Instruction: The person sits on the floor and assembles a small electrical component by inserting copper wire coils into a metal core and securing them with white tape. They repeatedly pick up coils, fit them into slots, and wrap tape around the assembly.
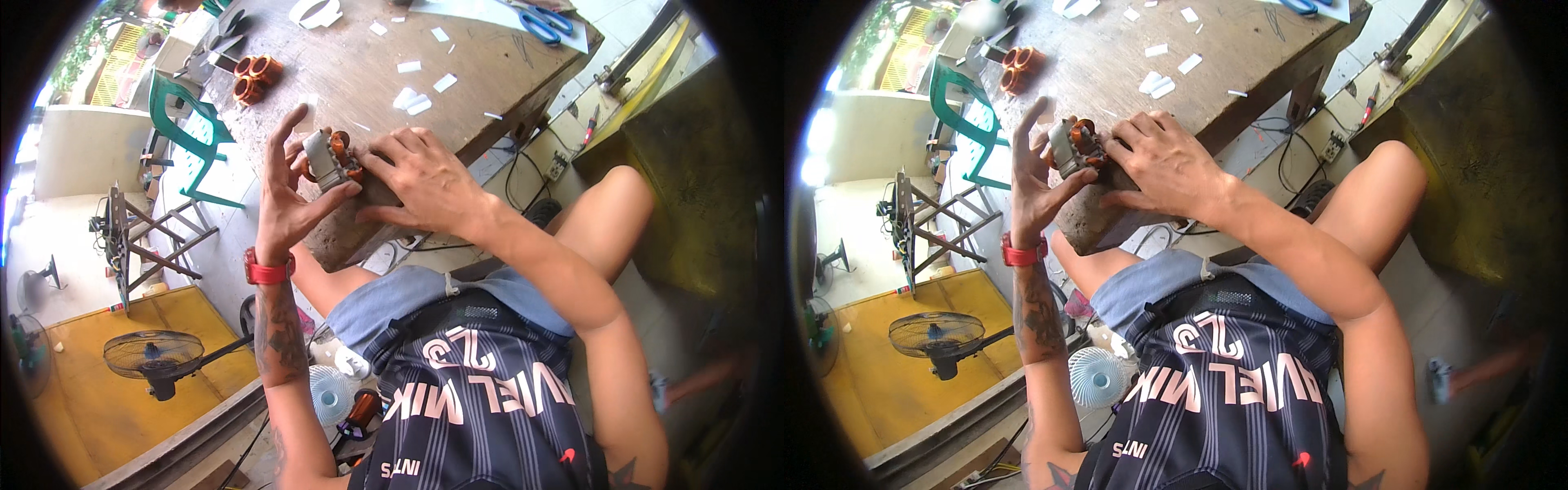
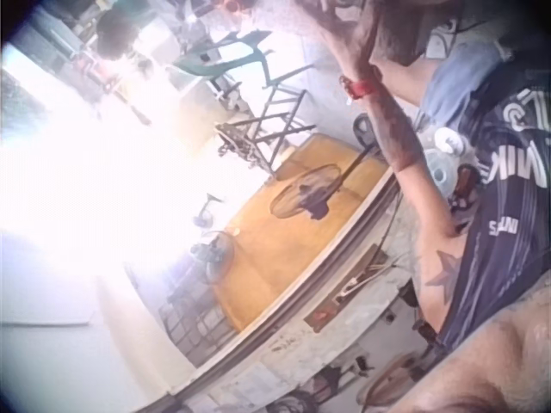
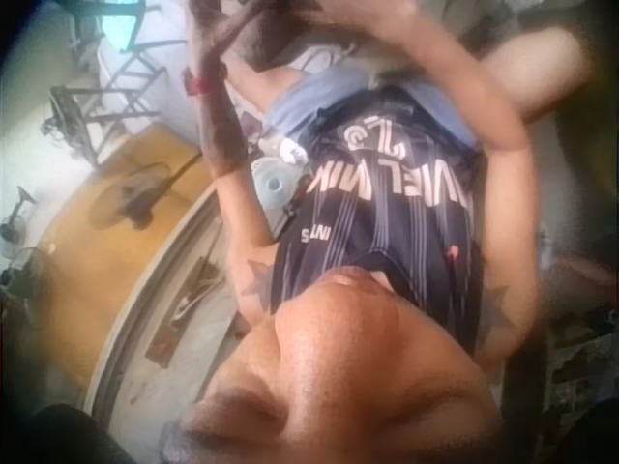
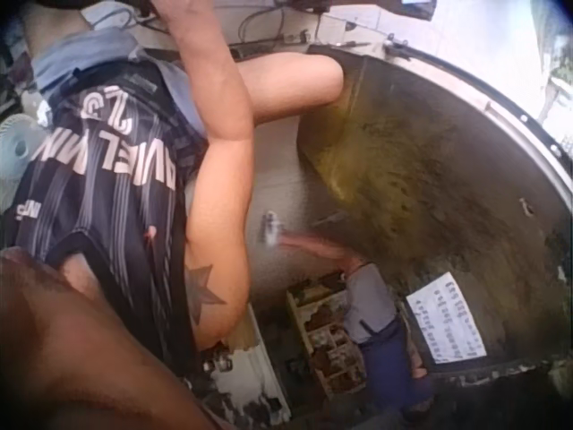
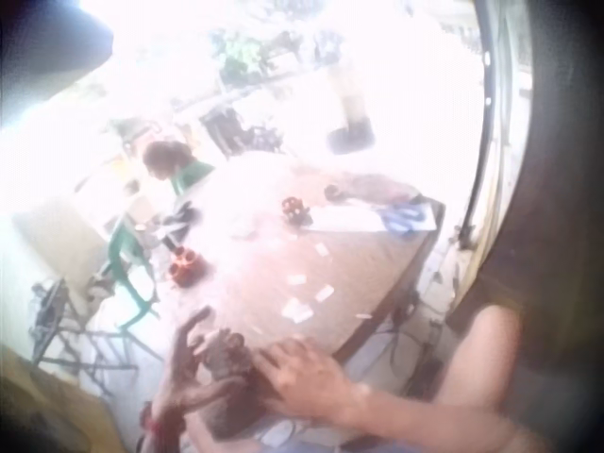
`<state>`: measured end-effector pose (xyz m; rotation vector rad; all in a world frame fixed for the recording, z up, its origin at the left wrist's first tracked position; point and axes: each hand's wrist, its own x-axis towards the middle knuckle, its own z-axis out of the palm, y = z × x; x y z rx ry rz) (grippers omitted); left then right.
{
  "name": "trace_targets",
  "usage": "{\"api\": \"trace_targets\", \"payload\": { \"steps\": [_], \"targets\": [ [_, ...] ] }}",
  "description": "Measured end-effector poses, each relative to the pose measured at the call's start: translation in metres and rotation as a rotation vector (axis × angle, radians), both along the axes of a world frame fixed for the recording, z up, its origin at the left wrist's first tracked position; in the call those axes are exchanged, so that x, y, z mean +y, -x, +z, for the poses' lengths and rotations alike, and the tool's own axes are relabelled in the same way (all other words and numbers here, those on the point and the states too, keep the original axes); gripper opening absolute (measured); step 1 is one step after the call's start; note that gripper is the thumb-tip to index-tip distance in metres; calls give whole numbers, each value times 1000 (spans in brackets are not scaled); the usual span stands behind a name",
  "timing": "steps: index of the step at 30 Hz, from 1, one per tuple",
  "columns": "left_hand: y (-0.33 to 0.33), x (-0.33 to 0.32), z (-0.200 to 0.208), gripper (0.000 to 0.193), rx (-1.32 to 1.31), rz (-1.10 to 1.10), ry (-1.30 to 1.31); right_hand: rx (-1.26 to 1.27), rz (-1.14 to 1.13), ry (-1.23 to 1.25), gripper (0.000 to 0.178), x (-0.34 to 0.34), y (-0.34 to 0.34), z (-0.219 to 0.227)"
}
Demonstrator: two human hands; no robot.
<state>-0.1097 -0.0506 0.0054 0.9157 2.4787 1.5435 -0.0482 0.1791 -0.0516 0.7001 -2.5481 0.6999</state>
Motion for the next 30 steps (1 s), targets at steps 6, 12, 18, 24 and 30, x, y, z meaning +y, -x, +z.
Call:
{"api": "trace_targets", "payload": {
  "steps": [6,12,18,24,30],
  "targets": [
    [-11,38,-7,75,-138,516,-291,-21,-192,152,76,-25,20,9],
    [-12,41,-20,70,-78,559,-337,-98,-188,138,67,-28,20,1],
    [-26,42,-26,77,-157,640,-383,-42,-171,104,62,-26,16,7],
    [-33,54,-29,67,-200,569,-762,83,-186,-85,33,8,-33,31],
    [-25,26,-26,58,-519,374,-1426,58,211,-296,14,22,-127,28]
  ]
}}
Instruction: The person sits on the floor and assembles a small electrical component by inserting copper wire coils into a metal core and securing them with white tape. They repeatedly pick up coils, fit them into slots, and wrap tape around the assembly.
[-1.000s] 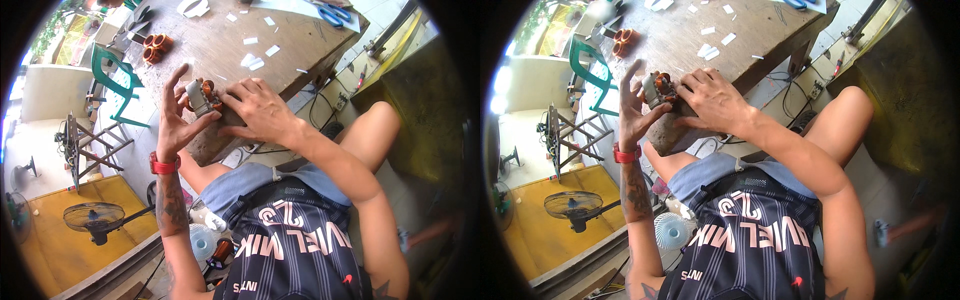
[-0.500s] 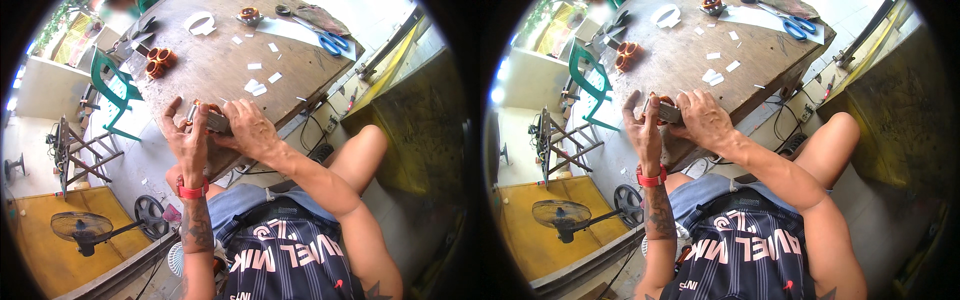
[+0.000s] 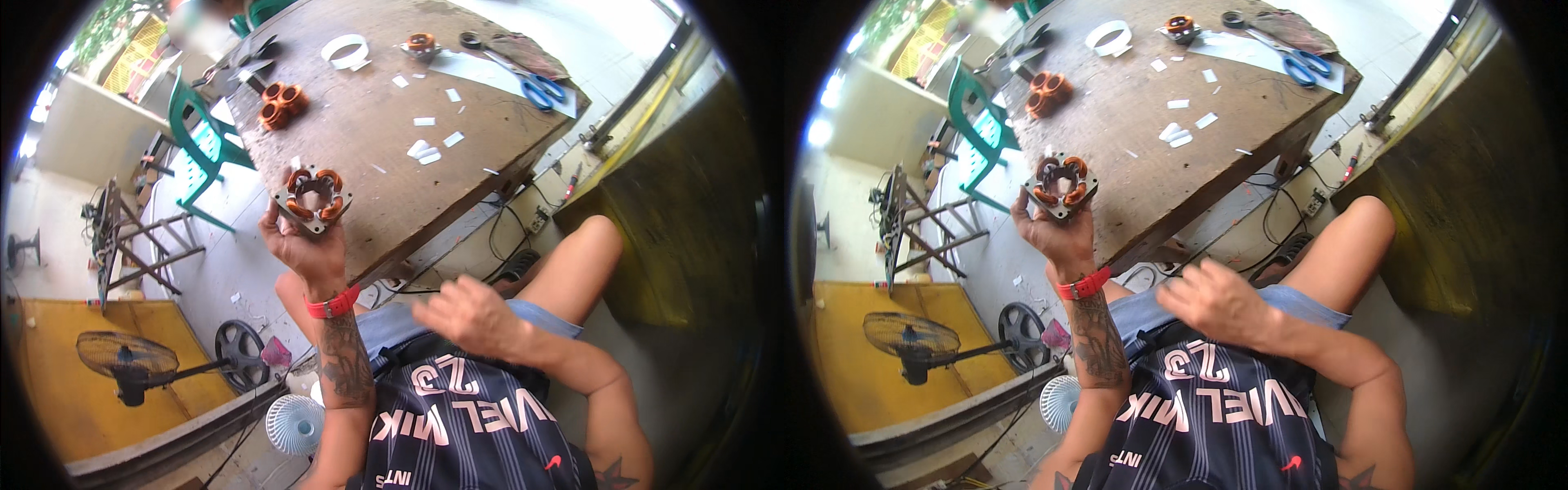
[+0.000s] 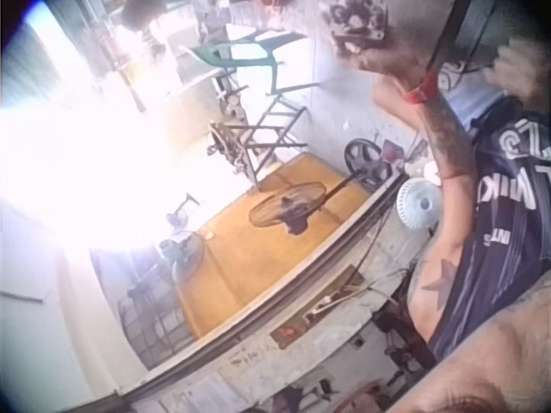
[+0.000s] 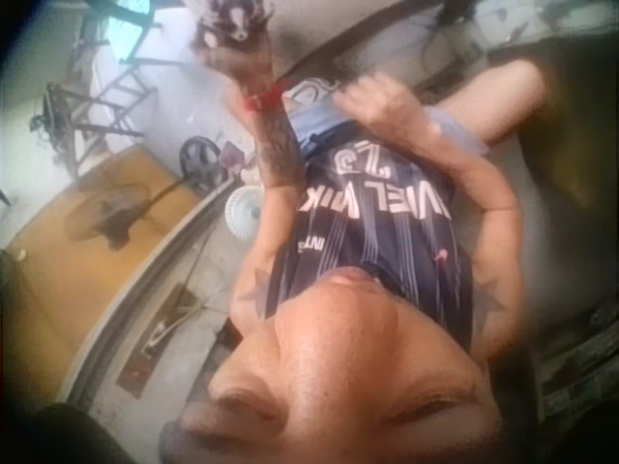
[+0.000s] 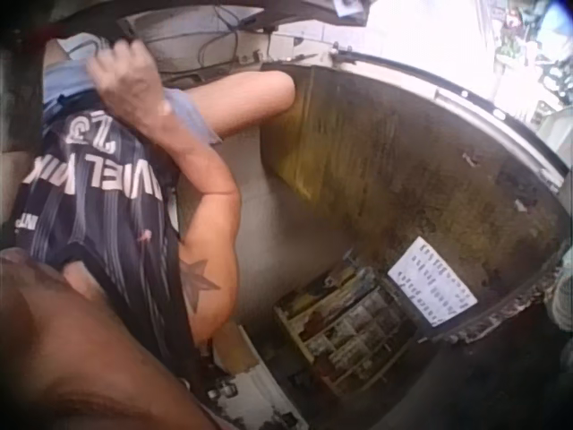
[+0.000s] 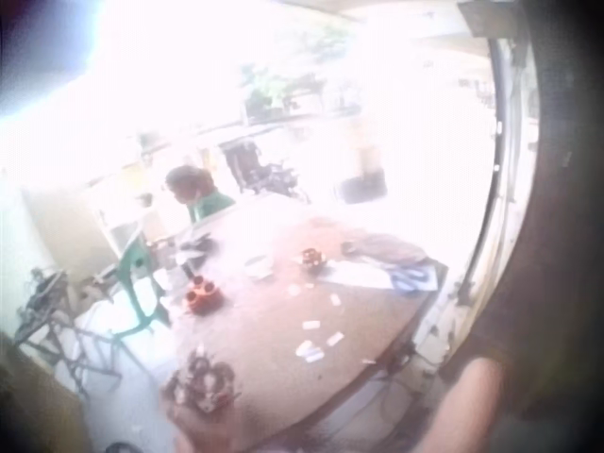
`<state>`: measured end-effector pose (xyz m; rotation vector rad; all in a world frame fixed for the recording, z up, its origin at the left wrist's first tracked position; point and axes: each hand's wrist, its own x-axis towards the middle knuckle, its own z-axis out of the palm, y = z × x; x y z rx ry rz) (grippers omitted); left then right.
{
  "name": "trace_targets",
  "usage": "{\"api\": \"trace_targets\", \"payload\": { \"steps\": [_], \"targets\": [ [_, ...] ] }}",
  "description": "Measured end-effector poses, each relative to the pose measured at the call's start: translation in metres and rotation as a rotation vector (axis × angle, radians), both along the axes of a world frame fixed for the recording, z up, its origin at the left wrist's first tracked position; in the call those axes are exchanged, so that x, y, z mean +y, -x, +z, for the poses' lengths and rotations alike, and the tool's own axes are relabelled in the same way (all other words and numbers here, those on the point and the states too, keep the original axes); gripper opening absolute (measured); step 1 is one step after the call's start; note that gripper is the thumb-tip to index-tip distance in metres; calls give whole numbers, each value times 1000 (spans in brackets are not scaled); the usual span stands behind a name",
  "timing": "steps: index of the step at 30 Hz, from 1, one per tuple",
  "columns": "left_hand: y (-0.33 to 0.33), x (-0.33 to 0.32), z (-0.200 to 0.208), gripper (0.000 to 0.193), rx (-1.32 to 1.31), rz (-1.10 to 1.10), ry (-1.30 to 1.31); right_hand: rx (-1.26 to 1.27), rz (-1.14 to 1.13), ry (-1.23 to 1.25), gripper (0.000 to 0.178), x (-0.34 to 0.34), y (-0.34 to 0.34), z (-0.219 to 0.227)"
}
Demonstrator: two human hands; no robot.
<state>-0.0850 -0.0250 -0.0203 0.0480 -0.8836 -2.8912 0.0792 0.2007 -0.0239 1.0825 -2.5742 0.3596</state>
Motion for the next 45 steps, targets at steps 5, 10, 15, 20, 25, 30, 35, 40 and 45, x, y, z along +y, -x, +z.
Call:
{"api": "trace_targets", "payload": {
  "steps": [5,10,15,20,25,30,35,40,45],
  "targets": [
    [-9,-11,-1,75,43,-211,-146,-275,221,168,17,0,-15,15],
    [-20,4,3,76,45,-324,-190,31,-48,703,41,-3,66,42],
    [-32,6,12,77,128,-372,-162,-88,-203,433,30,-12,72,24],
    [-30,-5,12,80,175,-346,-200,-225,97,211,18,-3,11,22],
    [-31,2,11,79,128,-388,-199,-71,-74,666,35,-12,37,48],
    [-40,10,15,78,112,-401,-135,-183,-286,673,36,-32,67,34],
    [-32,0,13,78,126,-327,-129,-242,-205,519,21,2,40,19],
    [-26,1,12,77,128,-337,-295,-504,70,-108,28,20,16,43],
    [-33,26,17,75,115,-410,-247,94,-69,364,26,-9,55,57]
  ]
}}
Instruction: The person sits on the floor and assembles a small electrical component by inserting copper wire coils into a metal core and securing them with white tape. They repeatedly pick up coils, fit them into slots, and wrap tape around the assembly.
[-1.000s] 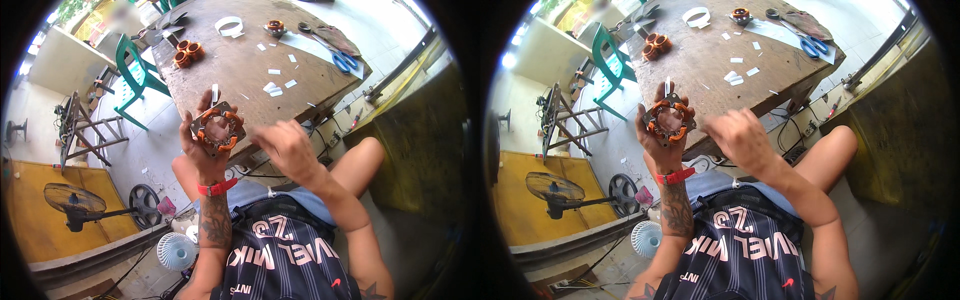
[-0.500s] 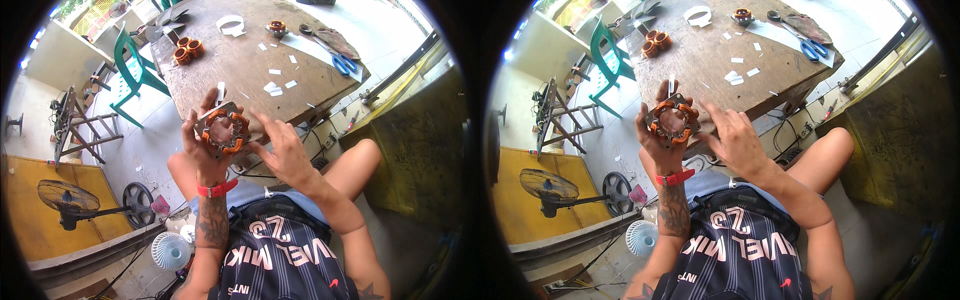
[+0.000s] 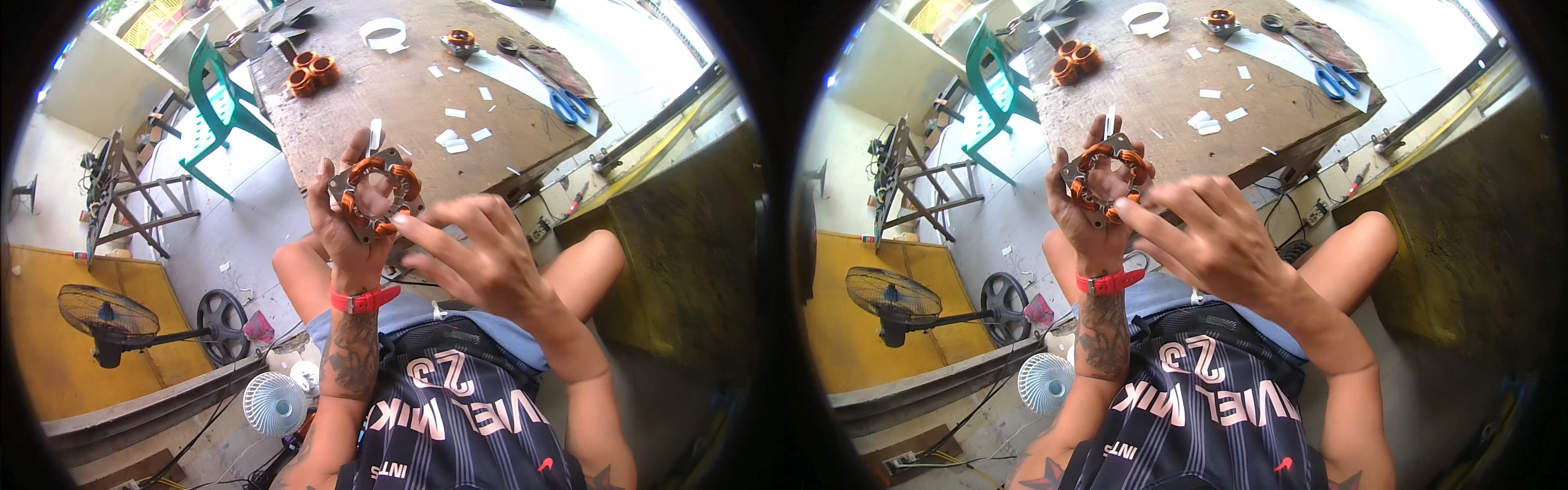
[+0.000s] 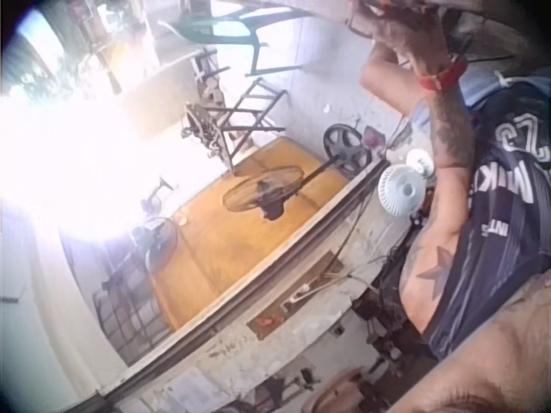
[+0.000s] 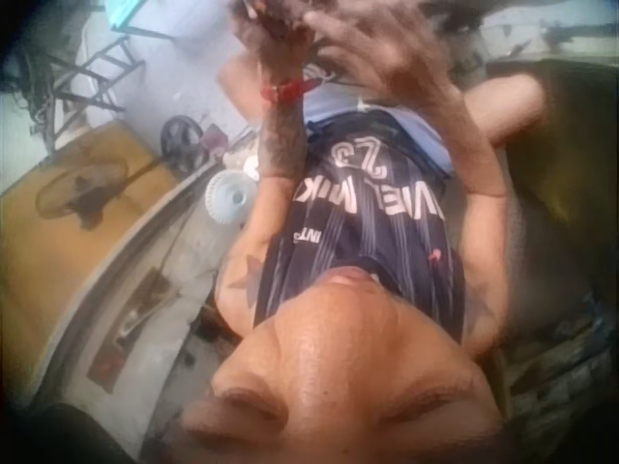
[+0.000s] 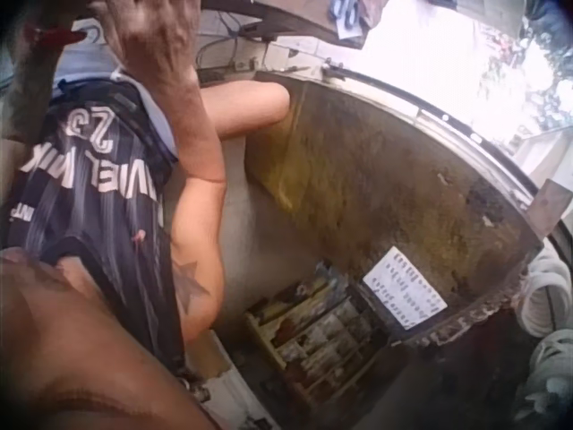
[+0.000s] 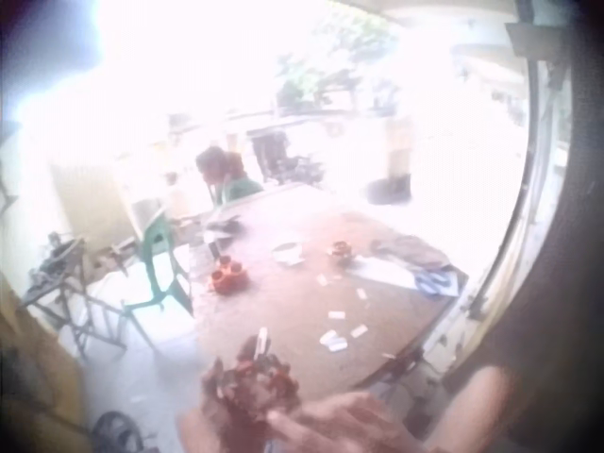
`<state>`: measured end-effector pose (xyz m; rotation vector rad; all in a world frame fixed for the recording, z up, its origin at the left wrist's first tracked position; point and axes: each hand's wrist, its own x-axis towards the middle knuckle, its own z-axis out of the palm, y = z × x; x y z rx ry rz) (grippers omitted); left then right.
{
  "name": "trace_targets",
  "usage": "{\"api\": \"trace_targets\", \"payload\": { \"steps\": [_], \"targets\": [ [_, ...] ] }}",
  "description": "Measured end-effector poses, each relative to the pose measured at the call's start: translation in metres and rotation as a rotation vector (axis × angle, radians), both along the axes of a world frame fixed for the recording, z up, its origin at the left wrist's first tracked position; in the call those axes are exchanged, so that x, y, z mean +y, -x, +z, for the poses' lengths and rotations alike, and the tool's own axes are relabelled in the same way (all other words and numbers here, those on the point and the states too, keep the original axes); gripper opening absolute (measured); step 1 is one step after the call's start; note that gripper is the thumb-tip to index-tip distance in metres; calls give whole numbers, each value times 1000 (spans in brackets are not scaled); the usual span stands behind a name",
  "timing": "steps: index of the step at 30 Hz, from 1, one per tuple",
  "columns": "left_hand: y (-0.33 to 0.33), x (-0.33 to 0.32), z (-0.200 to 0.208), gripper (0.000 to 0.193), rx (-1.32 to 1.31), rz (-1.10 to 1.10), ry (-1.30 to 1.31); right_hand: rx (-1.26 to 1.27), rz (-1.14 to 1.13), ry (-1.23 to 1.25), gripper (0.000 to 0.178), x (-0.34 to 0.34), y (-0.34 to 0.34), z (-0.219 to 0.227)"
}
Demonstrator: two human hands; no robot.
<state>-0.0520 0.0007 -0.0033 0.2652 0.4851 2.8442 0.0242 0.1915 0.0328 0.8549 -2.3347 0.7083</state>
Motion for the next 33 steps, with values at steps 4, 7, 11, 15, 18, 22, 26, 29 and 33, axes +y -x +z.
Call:
{"api": "trace_targets", "payload": {
  "steps": [4,7,11,15,18,22,26,29,33],
  "targets": [
    [-6,9,6,76,-49,30,94,121,54,-20,35,-1,20,9],
    [-6,11,6,74,-55,75,135,-4,73,-41,34,-1,23,16],
    [-7,11,5,73,-52,98,250,-68,68,-116,36,-2,29,19],
    [-10,14,5,70,-62,96,250,-26,136,-225,37,-2,36,14],
    [-10,17,2,68,-86,81,141,56,144,-246,41,0,35,15],
    [-9,14,-3,66,-82,-52,24,-73,139,50,52,16,30,32],
    [-7,15,-3,65,-76,-48,137,-71,104,99,56,24,52,46],
    [-12,17,3,64,-74,-107,7,-76,139,-43,46,12,70,44],
    [-18,17,8,70,-168,16,316,-146,210,-41,26,10,74,37]
  ]
}}
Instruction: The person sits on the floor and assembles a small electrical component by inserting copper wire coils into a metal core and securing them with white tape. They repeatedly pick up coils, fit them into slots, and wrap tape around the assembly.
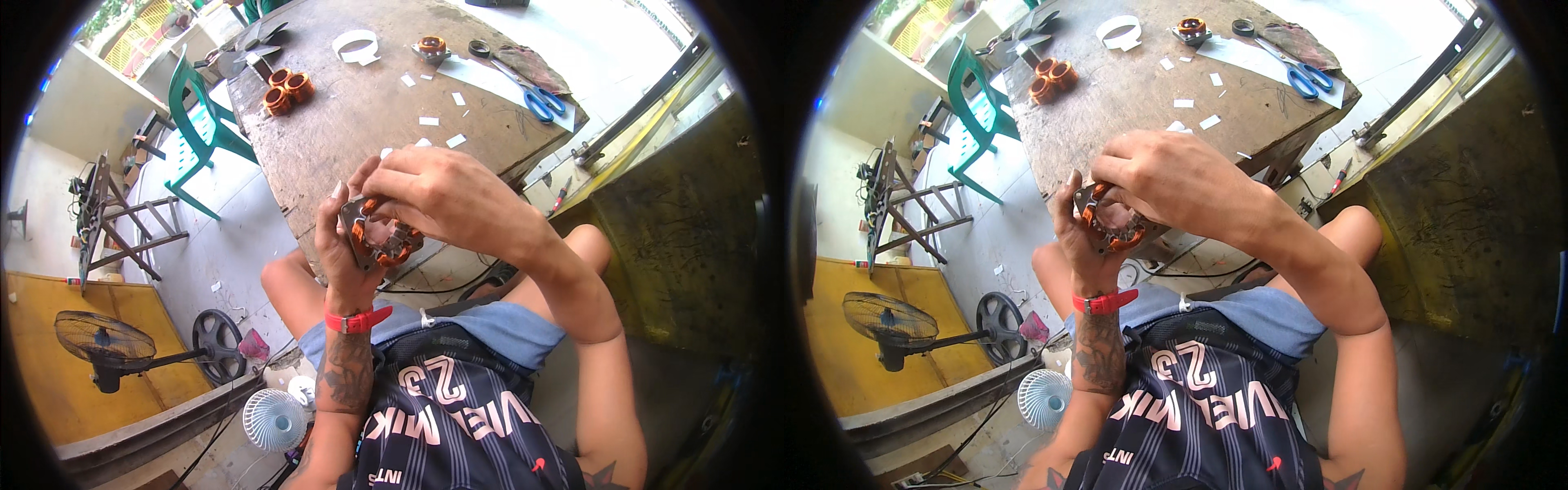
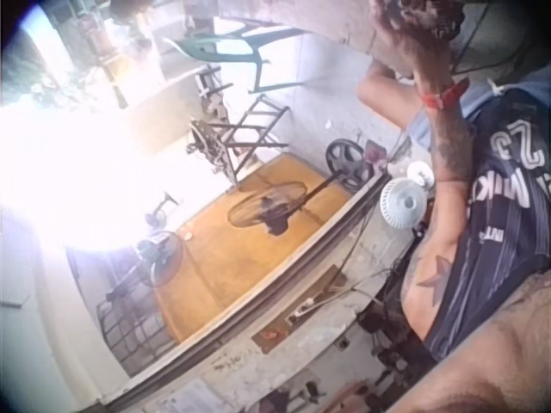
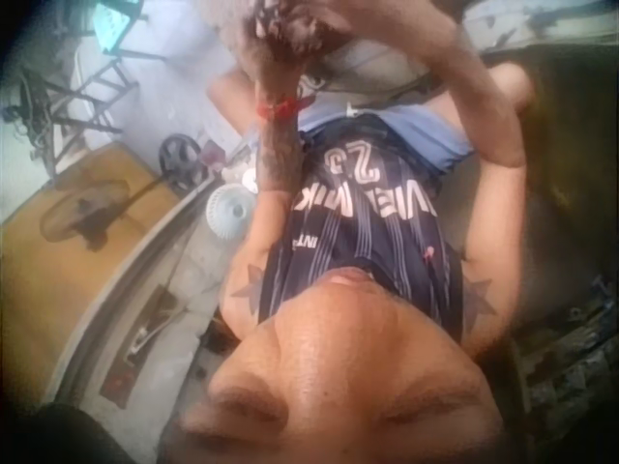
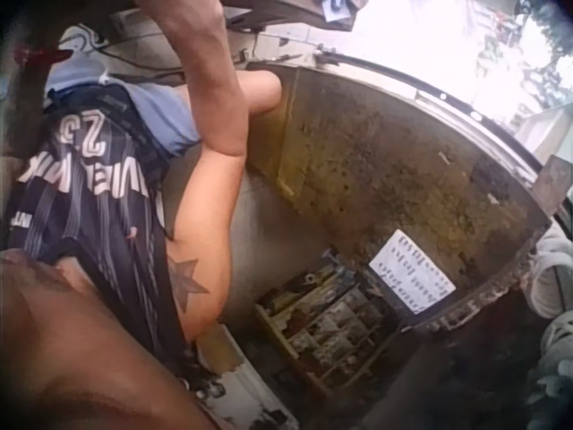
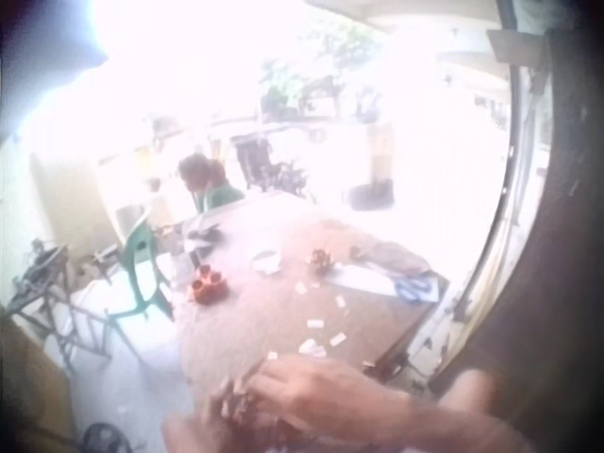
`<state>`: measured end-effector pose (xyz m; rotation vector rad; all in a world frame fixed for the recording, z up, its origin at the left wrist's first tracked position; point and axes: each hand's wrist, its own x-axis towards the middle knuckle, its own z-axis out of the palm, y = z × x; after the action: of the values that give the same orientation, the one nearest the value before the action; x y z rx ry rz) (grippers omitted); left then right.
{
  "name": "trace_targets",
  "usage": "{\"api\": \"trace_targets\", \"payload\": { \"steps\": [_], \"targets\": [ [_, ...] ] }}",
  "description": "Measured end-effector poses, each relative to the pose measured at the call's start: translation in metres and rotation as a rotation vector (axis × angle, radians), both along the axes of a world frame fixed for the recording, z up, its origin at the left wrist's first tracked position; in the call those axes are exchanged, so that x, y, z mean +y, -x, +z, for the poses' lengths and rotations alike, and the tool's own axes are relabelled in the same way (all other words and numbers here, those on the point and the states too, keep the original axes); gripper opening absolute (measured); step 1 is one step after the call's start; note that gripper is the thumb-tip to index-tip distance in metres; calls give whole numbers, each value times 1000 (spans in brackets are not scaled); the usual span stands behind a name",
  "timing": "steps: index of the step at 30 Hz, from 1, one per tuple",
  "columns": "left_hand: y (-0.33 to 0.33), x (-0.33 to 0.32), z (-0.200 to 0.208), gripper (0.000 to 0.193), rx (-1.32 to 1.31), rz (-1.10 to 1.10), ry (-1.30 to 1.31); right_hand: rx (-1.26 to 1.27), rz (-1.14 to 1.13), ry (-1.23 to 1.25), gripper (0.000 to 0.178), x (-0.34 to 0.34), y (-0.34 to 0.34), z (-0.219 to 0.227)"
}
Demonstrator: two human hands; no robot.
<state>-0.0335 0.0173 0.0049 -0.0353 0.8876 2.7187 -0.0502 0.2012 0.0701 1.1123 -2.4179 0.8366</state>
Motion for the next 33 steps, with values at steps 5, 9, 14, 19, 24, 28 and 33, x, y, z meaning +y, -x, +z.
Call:
{"api": "trace_targets", "payload": {
  "steps": [5,9,14,19,24,28,33],
  "targets": [
    [8,-8,1,79,10,-71,-19,-9,-12,160,20,-5,3,-8],
    [6,-4,4,88,156,258,-54,-149,-111,372,13,-23,18,-18],
    [20,-2,0,77,259,564,107,-258,63,498,33,-26,42,-38],
    [24,-38,-10,71,223,331,-144,-208,-785,111,59,100,182,-44],
    [28,-46,-15,72,160,356,-53,-211,-1099,-285,103,206,308,-102],
    [35,-49,-12,71,173,391,37,-179,-994,-328,106,221,333,-112],
    [39,-63,-5,71,178,428,277,-168,-735,200,77,161,248,-54]
  ]
}}
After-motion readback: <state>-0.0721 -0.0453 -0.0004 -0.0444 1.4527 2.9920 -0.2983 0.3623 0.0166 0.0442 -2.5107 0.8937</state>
